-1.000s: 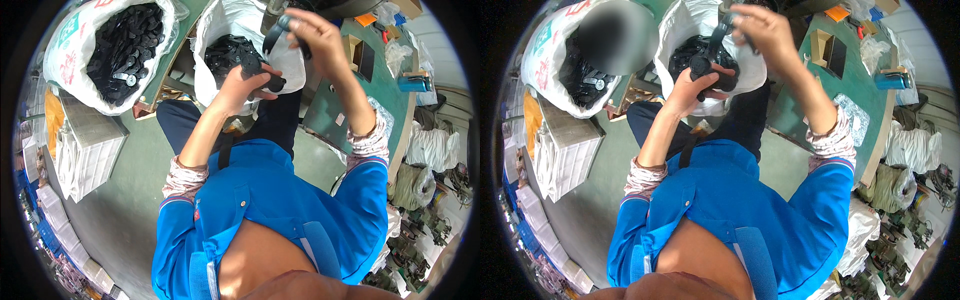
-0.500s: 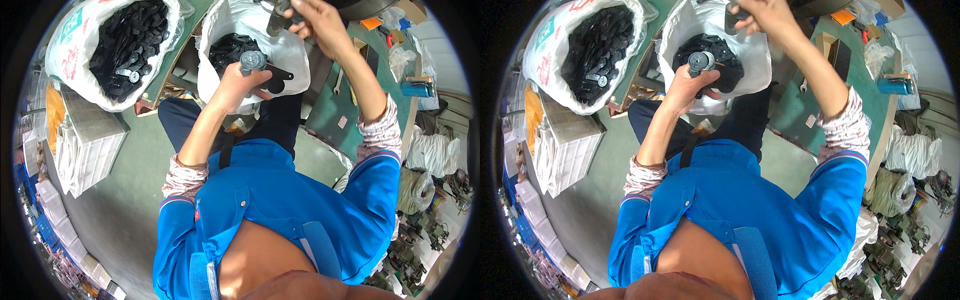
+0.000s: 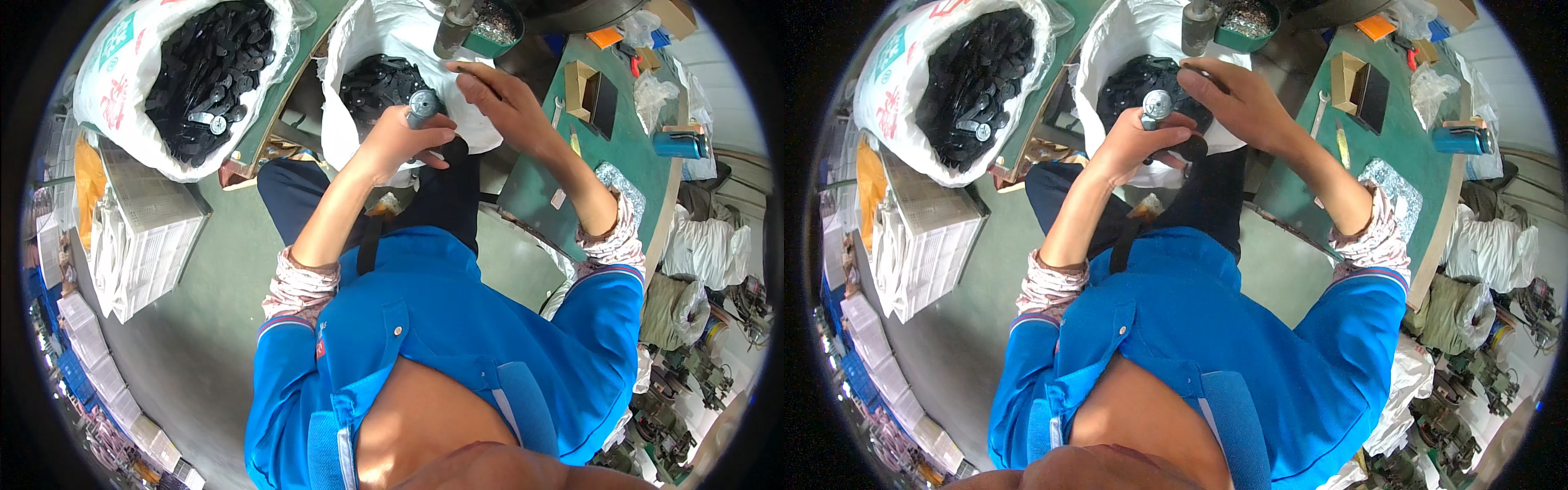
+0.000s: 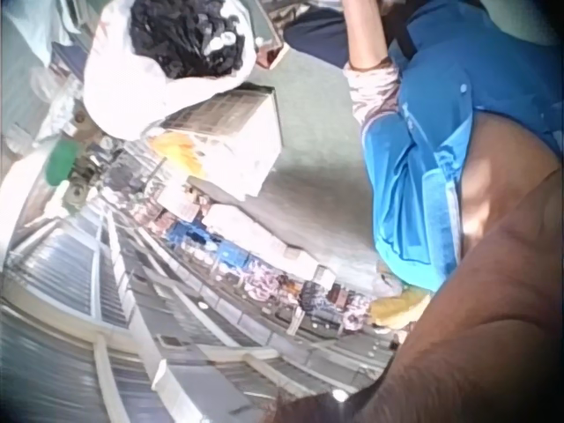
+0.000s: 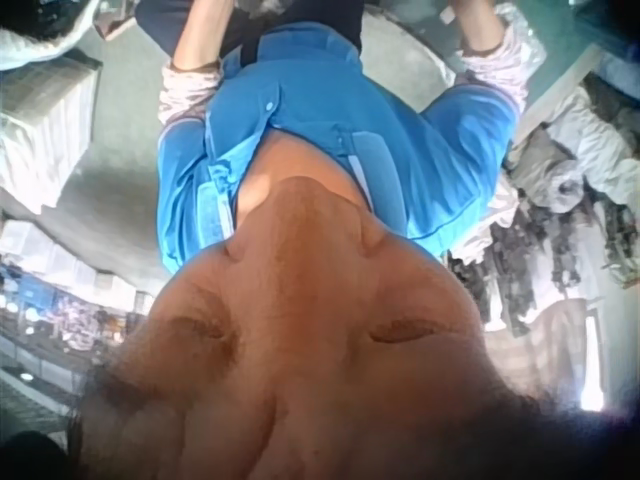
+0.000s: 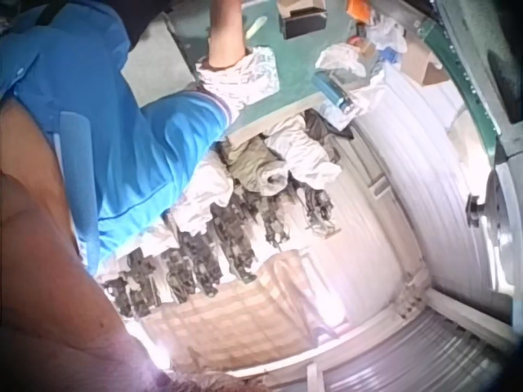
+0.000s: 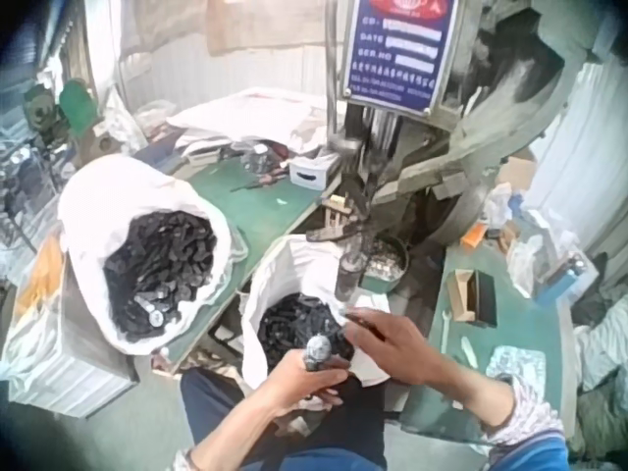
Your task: The person repeatedly picks small black plastic components from a white sack, attaches a small circular piece to each, and places the assembled units into a second white sack. The process is continuous and repetitive.
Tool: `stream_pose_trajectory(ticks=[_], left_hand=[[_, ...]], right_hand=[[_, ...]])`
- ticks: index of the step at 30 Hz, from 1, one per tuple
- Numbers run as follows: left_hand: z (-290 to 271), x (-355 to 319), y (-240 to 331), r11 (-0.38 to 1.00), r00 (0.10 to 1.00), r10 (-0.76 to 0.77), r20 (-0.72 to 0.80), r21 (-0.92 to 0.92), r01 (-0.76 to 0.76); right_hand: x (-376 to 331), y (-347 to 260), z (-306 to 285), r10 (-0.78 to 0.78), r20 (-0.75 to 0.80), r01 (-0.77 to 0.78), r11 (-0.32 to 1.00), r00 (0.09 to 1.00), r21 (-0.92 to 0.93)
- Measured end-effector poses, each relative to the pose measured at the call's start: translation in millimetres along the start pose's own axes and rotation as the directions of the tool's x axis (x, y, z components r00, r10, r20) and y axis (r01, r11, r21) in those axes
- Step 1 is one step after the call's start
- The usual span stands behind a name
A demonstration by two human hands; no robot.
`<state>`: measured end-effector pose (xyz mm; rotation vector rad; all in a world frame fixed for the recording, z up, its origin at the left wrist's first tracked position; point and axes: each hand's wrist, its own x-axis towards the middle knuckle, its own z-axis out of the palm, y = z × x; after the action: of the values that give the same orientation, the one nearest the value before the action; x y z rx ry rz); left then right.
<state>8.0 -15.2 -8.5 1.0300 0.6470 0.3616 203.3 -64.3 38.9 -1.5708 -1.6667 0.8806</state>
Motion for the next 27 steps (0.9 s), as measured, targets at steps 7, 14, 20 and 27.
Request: stream_pose_trajectory(ticks=[7,14,20,27], left_hand=[[8.6,-4.4,10.2,0.996,0.999,0.029,0.032,0.08,-0.032],[-0.6,1.0,-10.5,0.972,0.995,0.084,0.054,-0.226,-0.069],[0.4,5.4,-7.9,0.966,0.988,0.15,0.031,-0.219,-0.139],[-10.9,6.4,-17.3,0.91,0.904,0.263,-0.336,-0.224,-0.348]], right_hand=[[-1.3,-3.7,22.1,-0.042,0.033,0.043,0.999,0.999,-0.033],[35.6,-19.2,-43.5,-0.005,-0.253,0.096,0.932,0.968,0.349],[94.5,-58.6,-87.5,0.241,-0.174,-0.116,0.84,0.955,0.53],[63.0,-7.3,-46.5,0.144,-0.1,-0.087,0.896,0.984,0.435]])
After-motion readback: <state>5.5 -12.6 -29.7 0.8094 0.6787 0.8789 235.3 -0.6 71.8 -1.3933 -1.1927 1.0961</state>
